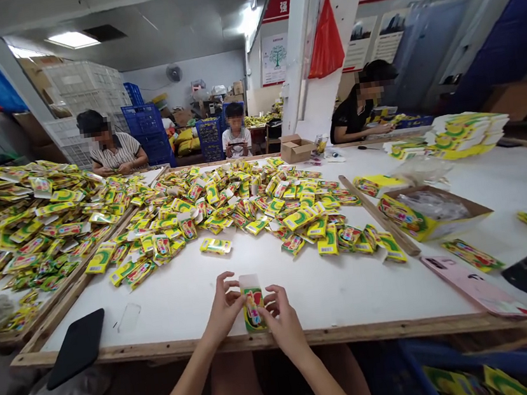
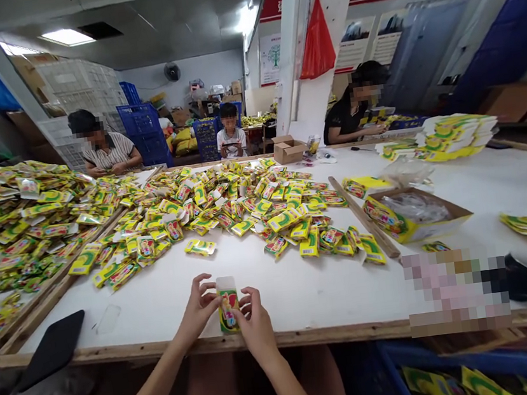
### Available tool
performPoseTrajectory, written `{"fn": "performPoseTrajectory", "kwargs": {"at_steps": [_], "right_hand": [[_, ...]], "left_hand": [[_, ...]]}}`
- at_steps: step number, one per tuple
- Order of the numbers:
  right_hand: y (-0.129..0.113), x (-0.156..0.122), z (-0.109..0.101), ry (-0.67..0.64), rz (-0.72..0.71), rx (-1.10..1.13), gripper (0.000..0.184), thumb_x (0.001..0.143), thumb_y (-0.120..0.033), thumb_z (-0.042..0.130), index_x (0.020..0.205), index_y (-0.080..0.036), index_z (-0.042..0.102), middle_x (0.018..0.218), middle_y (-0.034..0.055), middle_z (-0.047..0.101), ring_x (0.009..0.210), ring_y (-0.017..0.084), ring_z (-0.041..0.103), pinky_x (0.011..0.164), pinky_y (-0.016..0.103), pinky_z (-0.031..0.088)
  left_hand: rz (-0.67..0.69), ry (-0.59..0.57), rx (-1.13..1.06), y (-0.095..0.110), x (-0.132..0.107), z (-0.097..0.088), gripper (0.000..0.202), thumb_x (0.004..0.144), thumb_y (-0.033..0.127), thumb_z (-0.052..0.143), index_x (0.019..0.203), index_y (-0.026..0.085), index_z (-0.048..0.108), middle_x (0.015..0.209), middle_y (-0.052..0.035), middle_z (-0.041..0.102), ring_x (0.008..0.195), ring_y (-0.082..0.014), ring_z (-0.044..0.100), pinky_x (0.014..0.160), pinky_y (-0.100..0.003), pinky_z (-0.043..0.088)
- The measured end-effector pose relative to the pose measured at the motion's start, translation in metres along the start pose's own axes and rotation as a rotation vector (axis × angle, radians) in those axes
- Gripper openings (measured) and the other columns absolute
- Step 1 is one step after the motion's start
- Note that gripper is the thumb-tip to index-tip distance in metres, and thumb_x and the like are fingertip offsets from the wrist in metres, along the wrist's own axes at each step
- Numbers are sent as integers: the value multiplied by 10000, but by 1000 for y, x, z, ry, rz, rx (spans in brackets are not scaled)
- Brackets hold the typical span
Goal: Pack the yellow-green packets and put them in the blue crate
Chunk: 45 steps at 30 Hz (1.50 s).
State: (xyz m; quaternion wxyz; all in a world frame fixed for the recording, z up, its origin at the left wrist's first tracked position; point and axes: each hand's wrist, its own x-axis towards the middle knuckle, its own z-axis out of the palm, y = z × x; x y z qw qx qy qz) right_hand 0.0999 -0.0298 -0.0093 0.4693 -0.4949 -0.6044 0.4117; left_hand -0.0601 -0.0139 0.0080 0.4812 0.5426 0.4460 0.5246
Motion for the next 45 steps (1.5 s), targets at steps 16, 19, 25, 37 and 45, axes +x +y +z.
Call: {"fn": "performPoseTrajectory", "kwargs": {"at_steps": [16,19,25,37,45], "right_hand": [[1,21,-24,-164,-99,-37,154,850,-283,489,889,-216,623,803,10,658,709,163,609,665,273,490],[-1,26,-21,-60,-170,-30,154,833,-280,514,790,-201,638,841,36,656,829,188,610,740,287,486],[2,24,-16,45,-142,97,239,842,-231,507,1072,-209,571,886,31,661,815,173,632,771,311,510],[-16,11,-18,44,-182,-60,155,866,-303,532,870,-199,647,889,46,670,840,178,622,768,297,500],[-16,16,-20,21,-154,-108,129,808,-276,567,877,-199,644,873,37,691,793,180,634,731,294,503]], "left_hand": [[-49,-140,-117,-22,0,8,244,764,315,675,958,176,621,917,-52,686,841,-195,650,759,-306,516],[-44,-155,-119,-24,3,10,216,758,308,680,908,161,631,898,-60,686,847,-200,647,773,-317,514],[38,-70,-86,-16,0,19,334,774,294,662,1076,205,553,1009,-68,674,933,-202,644,837,-345,506],[78,49,160,2,-8,28,203,823,340,597,877,165,685,869,-68,711,853,-203,656,804,-318,510],[62,73,137,-1,-7,28,203,799,335,613,892,168,679,893,-72,714,849,-201,656,781,-308,509]]}}
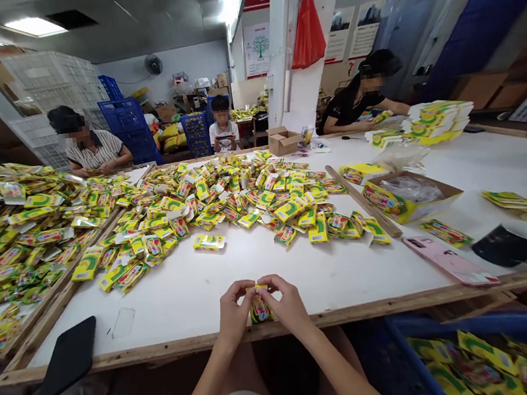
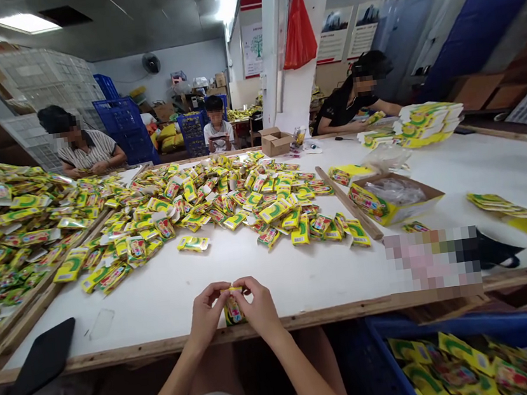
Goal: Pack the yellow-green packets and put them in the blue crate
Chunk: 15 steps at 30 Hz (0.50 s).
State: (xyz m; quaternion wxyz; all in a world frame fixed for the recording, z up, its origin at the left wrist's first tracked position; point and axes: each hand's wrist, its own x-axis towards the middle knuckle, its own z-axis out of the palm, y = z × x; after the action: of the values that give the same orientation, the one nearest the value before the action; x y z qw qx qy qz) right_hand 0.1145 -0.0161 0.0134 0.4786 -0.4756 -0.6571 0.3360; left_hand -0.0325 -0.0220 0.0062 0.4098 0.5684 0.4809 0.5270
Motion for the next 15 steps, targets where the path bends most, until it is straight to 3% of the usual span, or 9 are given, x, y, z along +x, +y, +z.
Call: {"fn": "performPoseTrajectory", "kwargs": {"at_steps": [10,15], "right_hand": [[-5,12,-4,-39,72,-10,156,801,-317,554,811,-192,647,733,23,682,650,162,606,648,274,484],[-2,8,-7,-51,90,36,164,819,-332,549,805,-195,639,724,15,668,657,163,602,646,276,485]], "left_hand": [[-19,12,21,5,11,1,201,795,350,610,782,155,660,739,-38,680,708,-166,611,676,-270,487],[-56,-37,-77,-4,8,-2,217,787,371,627,807,157,660,767,-42,680,746,-175,618,704,-280,495]]}}
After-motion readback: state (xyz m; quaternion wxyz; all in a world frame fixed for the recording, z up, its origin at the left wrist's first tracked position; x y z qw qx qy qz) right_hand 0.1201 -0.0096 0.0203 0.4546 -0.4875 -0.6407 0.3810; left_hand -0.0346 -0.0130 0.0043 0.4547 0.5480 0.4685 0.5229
